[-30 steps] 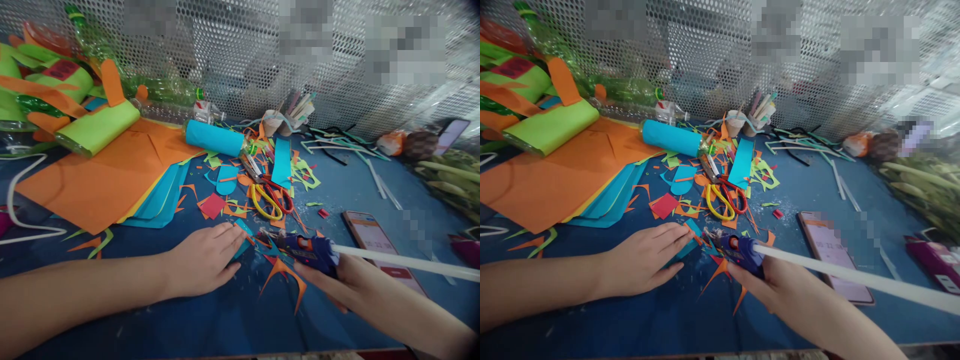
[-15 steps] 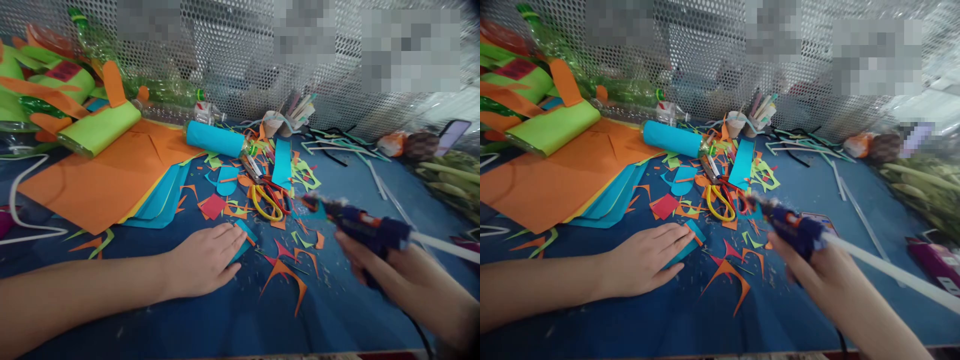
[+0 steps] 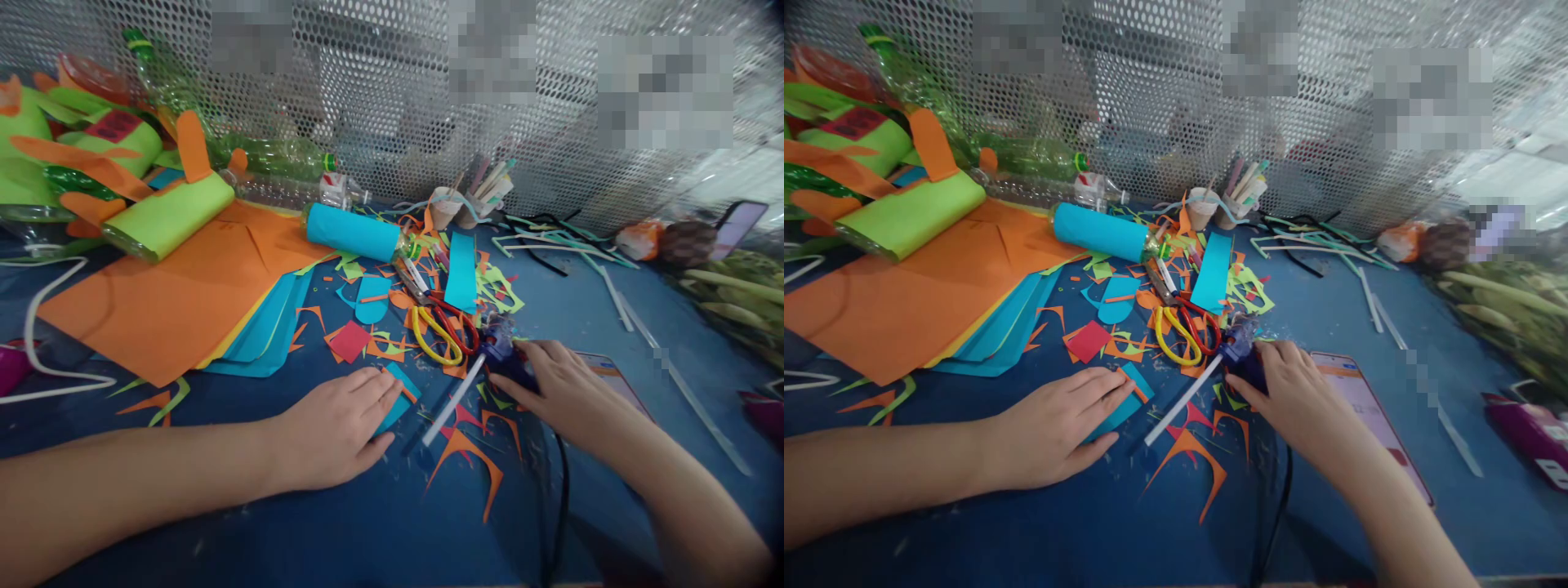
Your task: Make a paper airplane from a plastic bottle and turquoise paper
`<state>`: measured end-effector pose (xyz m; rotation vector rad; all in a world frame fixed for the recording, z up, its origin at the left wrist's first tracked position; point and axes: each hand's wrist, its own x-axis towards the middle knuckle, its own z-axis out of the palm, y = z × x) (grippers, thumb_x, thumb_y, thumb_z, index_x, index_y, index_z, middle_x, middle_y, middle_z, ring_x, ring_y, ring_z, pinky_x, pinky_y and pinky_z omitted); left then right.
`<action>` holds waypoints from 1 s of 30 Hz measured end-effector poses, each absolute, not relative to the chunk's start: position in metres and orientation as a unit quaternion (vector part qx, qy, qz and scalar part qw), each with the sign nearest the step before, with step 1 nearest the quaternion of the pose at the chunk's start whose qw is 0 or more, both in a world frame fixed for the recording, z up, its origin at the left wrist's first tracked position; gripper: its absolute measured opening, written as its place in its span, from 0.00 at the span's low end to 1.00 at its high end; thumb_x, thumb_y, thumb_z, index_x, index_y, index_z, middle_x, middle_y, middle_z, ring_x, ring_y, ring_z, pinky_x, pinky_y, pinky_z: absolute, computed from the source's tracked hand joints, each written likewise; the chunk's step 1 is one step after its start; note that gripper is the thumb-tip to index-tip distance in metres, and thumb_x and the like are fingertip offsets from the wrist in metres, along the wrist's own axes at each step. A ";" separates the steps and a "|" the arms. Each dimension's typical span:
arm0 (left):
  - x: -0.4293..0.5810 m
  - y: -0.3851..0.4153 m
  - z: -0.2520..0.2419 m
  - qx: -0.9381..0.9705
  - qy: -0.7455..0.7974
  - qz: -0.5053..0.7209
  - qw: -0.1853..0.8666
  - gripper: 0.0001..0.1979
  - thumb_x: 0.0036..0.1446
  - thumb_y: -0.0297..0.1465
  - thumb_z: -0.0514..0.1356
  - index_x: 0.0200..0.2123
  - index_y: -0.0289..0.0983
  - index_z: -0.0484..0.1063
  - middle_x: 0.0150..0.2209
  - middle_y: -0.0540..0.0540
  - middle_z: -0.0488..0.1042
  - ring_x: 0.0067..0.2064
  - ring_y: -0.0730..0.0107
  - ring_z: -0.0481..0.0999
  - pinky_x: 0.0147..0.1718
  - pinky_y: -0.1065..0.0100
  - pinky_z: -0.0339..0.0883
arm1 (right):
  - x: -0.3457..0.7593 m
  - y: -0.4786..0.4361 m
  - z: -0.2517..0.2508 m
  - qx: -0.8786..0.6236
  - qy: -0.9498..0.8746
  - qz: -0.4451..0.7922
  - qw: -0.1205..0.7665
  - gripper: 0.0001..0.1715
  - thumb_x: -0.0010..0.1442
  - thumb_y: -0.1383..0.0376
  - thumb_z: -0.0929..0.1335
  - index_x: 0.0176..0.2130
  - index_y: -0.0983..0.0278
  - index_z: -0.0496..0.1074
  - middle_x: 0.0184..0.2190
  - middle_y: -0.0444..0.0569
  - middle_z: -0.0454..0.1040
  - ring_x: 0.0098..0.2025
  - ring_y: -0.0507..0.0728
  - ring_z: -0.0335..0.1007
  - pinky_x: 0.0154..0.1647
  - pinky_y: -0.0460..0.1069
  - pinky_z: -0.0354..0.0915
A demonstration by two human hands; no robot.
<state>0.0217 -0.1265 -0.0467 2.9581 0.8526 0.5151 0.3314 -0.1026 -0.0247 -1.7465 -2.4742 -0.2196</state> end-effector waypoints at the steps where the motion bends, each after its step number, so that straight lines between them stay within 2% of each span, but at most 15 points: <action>1: 0.022 -0.126 -0.047 0.947 0.274 0.167 0.012 0.23 0.63 0.34 0.47 0.52 0.23 0.65 0.50 0.32 0.70 0.52 0.54 0.68 0.51 0.57 0.65 | 0.324 -0.106 -0.014 -0.559 -0.826 -0.071 0.033 0.27 0.62 0.48 0.56 0.42 0.67 0.67 0.39 0.60 0.69 0.44 0.67 0.65 0.44 0.61 0.61; 2: 0.022 -0.126 -0.047 0.947 0.275 0.168 0.014 0.23 0.63 0.34 0.47 0.52 0.23 0.65 0.50 0.32 0.70 0.52 0.53 0.68 0.50 0.57 0.65 | 0.315 -0.110 -0.004 -0.564 -0.823 -0.065 0.026 0.23 0.63 0.52 0.57 0.42 0.66 0.68 0.39 0.60 0.70 0.46 0.68 0.65 0.46 0.61 0.60; 4: 0.023 -0.126 -0.046 0.946 0.276 0.168 0.017 0.23 0.63 0.34 0.47 0.53 0.23 0.65 0.50 0.33 0.70 0.52 0.53 0.68 0.50 0.57 0.66 | 0.289 -0.116 0.013 -0.587 -0.807 -0.028 0.064 0.15 0.62 0.57 0.61 0.39 0.64 0.69 0.36 0.56 0.72 0.39 0.63 0.68 0.42 0.58 0.63; 6: 0.023 -0.126 -0.046 0.947 0.275 0.165 0.020 0.23 0.62 0.34 0.48 0.53 0.23 0.64 0.50 0.32 0.70 0.52 0.53 0.68 0.49 0.57 0.66 | 0.261 -0.118 0.021 -0.561 -0.817 0.097 0.090 0.07 0.61 0.62 0.63 0.37 0.61 0.69 0.35 0.50 0.73 0.36 0.57 0.70 0.37 0.51 0.65; 7: 0.023 -0.126 -0.045 0.948 0.274 0.163 0.021 0.23 0.62 0.34 0.49 0.53 0.23 0.63 0.50 0.32 0.70 0.52 0.53 0.68 0.49 0.58 0.66 | 0.248 -0.117 0.021 -0.532 -0.828 0.164 0.073 0.05 0.61 0.65 0.64 0.35 0.60 0.69 0.34 0.48 0.73 0.36 0.55 0.70 0.37 0.48 0.65; 9: 0.023 -0.126 -0.046 0.947 0.276 0.165 0.022 0.22 0.61 0.34 0.50 0.52 0.23 0.64 0.49 0.32 0.70 0.51 0.53 0.69 0.49 0.58 0.66 | 0.228 -0.113 0.017 -0.498 -0.841 0.204 0.050 0.05 0.59 0.68 0.65 0.31 0.61 0.70 0.30 0.45 0.73 0.33 0.54 0.69 0.34 0.47 0.64; 14: 0.022 -0.126 -0.047 0.944 0.280 0.170 0.032 0.21 0.60 0.35 0.51 0.51 0.25 0.66 0.49 0.34 0.70 0.51 0.54 0.68 0.50 0.59 0.67 | 0.211 -0.103 -0.001 -0.498 -0.849 0.175 0.018 0.04 0.55 0.69 0.68 0.28 0.64 0.71 0.26 0.46 0.72 0.31 0.54 0.69 0.32 0.48 0.62; 19: 0.021 -0.126 -0.049 0.943 0.273 0.186 0.019 0.20 0.60 0.33 0.50 0.51 0.26 0.65 0.48 0.35 0.70 0.50 0.54 0.68 0.49 0.59 0.67 | 0.210 -0.102 -0.004 -0.509 -0.846 0.158 0.028 0.06 0.53 0.72 0.67 0.26 0.65 0.71 0.25 0.46 0.72 0.29 0.54 0.68 0.32 0.47 0.61; 24: 0.020 -0.125 -0.050 0.948 0.253 0.190 0.026 0.17 0.60 0.33 0.51 0.47 0.28 0.68 0.46 0.37 0.71 0.50 0.56 0.68 0.51 0.60 0.65 | 0.213 -0.099 0.004 -0.549 -0.808 0.207 0.058 0.06 0.54 0.69 0.66 0.26 0.63 0.71 0.22 0.43 0.71 0.26 0.52 0.67 0.27 0.45 0.59; 30: 0.021 -0.124 -0.049 0.946 0.261 0.190 0.037 0.17 0.60 0.33 0.51 0.47 0.28 0.68 0.45 0.36 0.71 0.50 0.56 0.68 0.51 0.59 0.65 | 0.215 -0.096 0.003 -0.549 -0.806 0.218 0.045 0.08 0.54 0.68 0.66 0.24 0.62 0.70 0.20 0.41 0.70 0.23 0.50 0.66 0.24 0.45 0.57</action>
